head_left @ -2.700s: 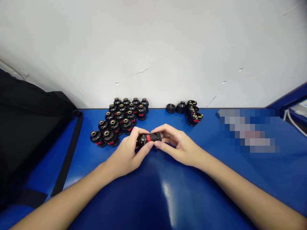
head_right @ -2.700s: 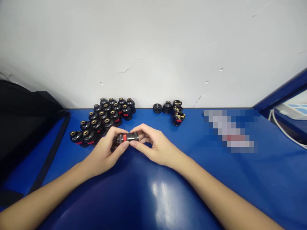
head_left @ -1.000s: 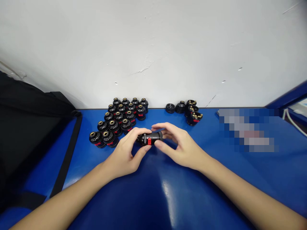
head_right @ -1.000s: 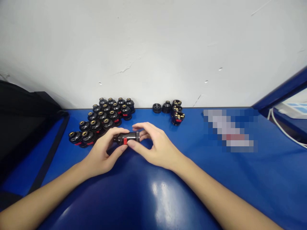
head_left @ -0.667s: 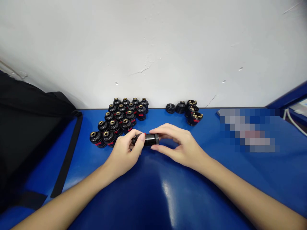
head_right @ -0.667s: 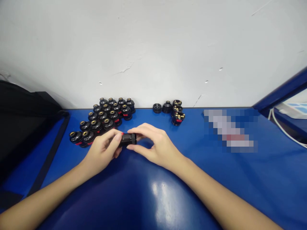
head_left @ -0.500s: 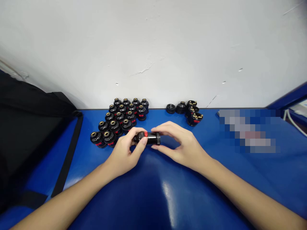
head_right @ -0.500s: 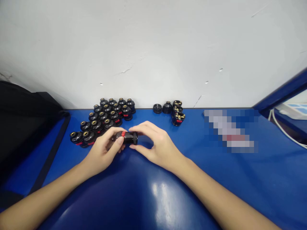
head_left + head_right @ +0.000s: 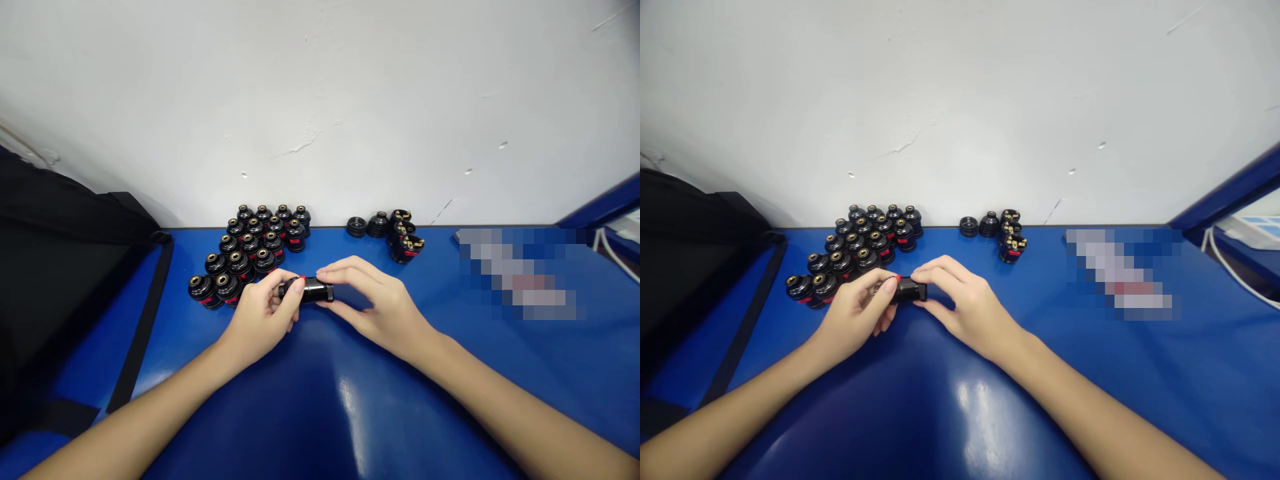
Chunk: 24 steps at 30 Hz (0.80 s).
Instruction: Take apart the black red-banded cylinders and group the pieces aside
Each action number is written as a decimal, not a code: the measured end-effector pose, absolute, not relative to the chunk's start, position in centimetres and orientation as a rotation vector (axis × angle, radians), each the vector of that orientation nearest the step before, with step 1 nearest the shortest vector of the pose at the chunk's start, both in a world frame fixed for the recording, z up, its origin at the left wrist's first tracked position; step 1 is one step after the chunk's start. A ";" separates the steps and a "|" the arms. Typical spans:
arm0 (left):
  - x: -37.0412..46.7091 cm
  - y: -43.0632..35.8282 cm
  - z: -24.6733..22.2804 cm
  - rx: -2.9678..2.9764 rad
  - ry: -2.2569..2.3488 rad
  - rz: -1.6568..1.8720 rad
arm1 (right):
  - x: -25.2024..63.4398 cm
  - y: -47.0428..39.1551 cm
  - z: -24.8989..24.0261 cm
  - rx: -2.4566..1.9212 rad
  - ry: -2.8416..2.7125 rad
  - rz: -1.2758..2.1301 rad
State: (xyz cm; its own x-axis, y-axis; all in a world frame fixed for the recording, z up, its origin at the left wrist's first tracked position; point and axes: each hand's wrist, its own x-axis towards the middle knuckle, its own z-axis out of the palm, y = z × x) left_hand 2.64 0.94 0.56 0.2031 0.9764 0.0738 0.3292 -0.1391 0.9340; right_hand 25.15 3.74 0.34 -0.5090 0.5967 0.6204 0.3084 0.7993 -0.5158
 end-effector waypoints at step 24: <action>2.8 1.0 0.7 1.402 1.217 1.030 | 25.1 3.0 0.6 -0.620 -2.252 0.151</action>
